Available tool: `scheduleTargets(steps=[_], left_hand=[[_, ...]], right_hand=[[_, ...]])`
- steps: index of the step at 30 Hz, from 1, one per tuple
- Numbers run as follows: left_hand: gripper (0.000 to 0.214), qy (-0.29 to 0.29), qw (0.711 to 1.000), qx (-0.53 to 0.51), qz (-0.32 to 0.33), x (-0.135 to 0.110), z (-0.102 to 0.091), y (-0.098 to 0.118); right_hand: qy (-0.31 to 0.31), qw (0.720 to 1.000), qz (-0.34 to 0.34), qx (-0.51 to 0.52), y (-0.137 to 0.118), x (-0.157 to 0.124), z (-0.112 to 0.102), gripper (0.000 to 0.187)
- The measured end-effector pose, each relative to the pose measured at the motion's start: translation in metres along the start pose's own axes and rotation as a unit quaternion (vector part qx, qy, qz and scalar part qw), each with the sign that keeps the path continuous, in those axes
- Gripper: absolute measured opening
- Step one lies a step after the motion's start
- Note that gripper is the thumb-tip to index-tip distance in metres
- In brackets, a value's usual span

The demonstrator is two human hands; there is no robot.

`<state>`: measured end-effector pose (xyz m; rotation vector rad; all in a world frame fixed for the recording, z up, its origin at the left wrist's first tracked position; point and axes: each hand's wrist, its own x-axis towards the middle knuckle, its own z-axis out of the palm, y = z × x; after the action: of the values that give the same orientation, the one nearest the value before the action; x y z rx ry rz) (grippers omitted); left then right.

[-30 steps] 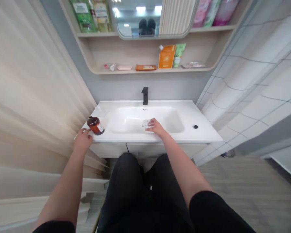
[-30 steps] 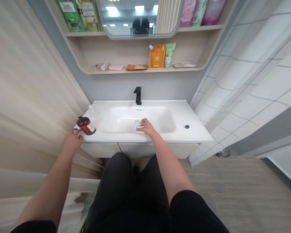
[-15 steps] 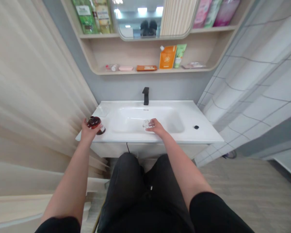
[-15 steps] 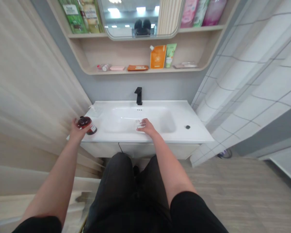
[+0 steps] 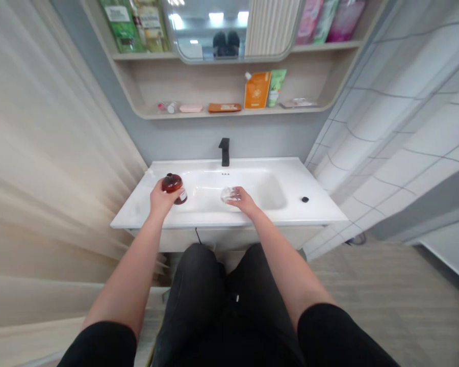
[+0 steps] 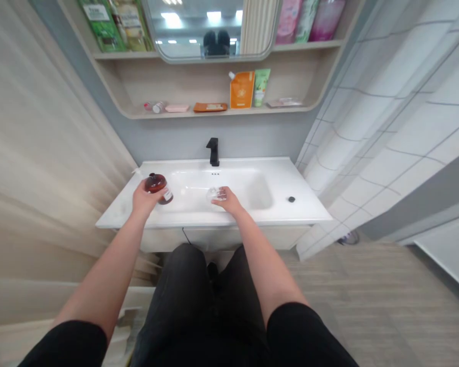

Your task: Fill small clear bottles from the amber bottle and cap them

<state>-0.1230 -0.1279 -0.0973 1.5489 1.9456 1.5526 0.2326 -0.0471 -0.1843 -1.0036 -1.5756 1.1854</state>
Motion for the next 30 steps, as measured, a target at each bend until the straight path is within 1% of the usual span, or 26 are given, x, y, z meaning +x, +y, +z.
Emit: scheduleTargets(steps=[3, 6, 9, 12, 14, 17, 20, 24, 30], left_hand=[[0.071, -0.035, 0.999, -0.019, 0.015, -0.001, 0.042, 0.014], [0.072, -0.082, 0.996, -0.005, 0.018, -0.005, 0.076, 0.023], [0.074, -0.116, 0.993, 0.019, 0.024, -0.009, 0.1, 0.029], [0.074, -0.132, 0.99, 0.034, 0.04, -0.014, 0.115, 0.03], [0.072, -0.133, 0.989, 0.044, 0.045, -0.017, 0.121, 0.029], [0.07, -0.14, 0.987, 0.068, 0.049, -0.023, 0.126, 0.026], [0.072, -0.152, 0.98, 0.098, 0.082, -0.028, 0.126, 0.026], [0.068, -0.166, 0.965, 0.154, 0.133, -0.034, 0.125, 0.03], [0.074, -0.16, 0.943, 0.241, 0.166, -0.042, 0.123, 0.036]], right_hand=[[0.029, 0.999, 0.004, -0.045, 0.003, 0.002, -0.002, 0.087], [0.051, 0.994, 0.022, -0.093, 0.004, 0.002, -0.002, 0.087], [0.052, 0.991, 0.049, -0.113, 0.001, 0.001, -0.002, 0.081], [0.045, 0.99, 0.052, -0.127, -0.003, 0.0, -0.001, 0.079], [0.036, 0.99, 0.044, -0.13, -0.006, -0.001, -0.001, 0.079], [0.017, 0.994, 0.025, -0.108, -0.01, -0.002, -0.001, 0.078], [0.005, 0.996, 0.015, -0.089, -0.01, -0.002, -0.001, 0.078], [0.004, 0.995, 0.004, -0.102, -0.004, 0.0, -0.001, 0.079], [0.012, 0.992, 0.0, -0.124, 0.003, 0.002, -0.001, 0.081]])
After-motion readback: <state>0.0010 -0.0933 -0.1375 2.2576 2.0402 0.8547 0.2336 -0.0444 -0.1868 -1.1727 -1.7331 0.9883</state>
